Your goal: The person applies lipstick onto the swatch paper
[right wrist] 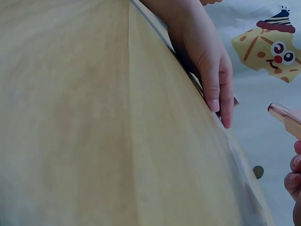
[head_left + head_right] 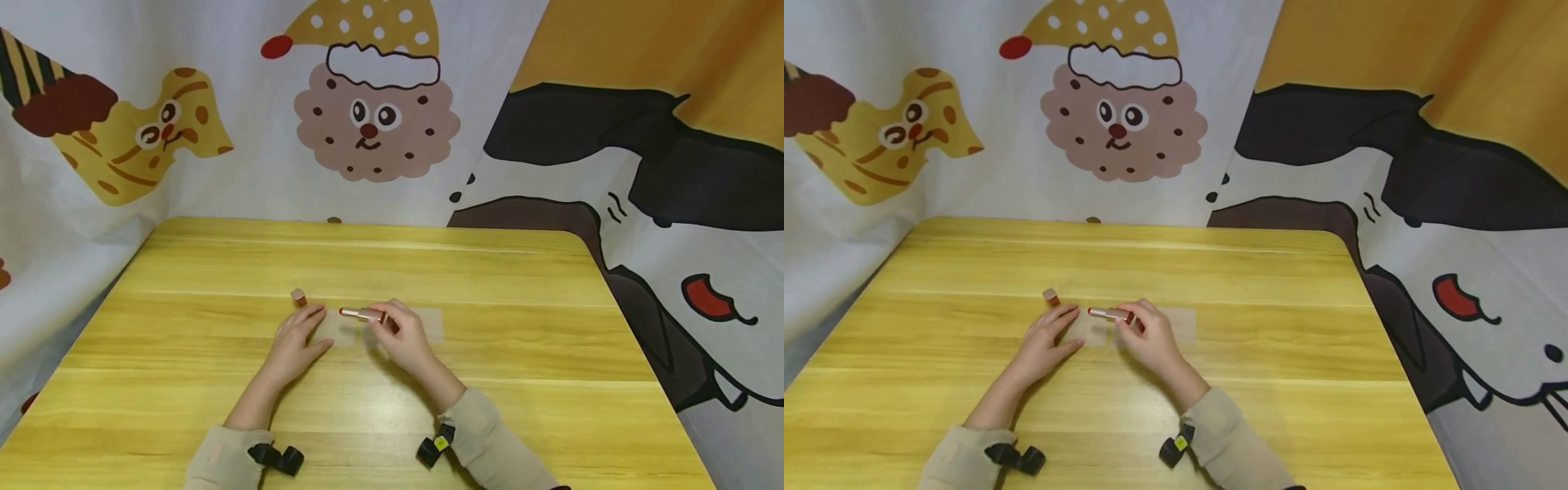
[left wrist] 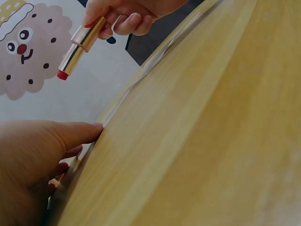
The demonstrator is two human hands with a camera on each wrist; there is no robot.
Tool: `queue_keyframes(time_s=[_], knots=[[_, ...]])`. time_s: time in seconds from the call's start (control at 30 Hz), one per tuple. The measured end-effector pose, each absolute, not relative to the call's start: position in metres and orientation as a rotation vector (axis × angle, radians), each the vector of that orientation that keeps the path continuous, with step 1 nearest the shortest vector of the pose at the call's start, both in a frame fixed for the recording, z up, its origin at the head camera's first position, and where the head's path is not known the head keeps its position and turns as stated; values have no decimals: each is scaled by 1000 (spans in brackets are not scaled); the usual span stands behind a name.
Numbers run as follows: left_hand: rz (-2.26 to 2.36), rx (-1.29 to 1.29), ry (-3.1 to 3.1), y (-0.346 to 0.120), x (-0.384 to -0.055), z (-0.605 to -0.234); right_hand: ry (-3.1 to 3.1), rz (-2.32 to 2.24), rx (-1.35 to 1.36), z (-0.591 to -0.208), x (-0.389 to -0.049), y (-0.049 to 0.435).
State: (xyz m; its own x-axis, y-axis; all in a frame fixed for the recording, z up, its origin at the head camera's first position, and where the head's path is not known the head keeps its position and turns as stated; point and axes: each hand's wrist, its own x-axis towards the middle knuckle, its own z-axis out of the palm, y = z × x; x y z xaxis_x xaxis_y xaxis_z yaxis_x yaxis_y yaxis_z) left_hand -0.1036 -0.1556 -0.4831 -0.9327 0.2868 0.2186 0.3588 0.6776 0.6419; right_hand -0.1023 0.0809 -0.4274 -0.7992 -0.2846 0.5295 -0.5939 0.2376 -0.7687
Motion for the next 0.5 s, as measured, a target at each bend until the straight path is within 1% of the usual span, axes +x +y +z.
queue_keyframes(time_s=[0.17,0.4,0.5], knots=[[-1095,-539,-2781,-156,-103,-483,-2252,1578,809,-429,-104,77],[-1094,-522,-2798,-155,-103,-483,-2311,1581,735,-463,-122,74],[-1090,-514,-2805,-155,-103,-483,-2333,1600,716,-468,-125,73]])
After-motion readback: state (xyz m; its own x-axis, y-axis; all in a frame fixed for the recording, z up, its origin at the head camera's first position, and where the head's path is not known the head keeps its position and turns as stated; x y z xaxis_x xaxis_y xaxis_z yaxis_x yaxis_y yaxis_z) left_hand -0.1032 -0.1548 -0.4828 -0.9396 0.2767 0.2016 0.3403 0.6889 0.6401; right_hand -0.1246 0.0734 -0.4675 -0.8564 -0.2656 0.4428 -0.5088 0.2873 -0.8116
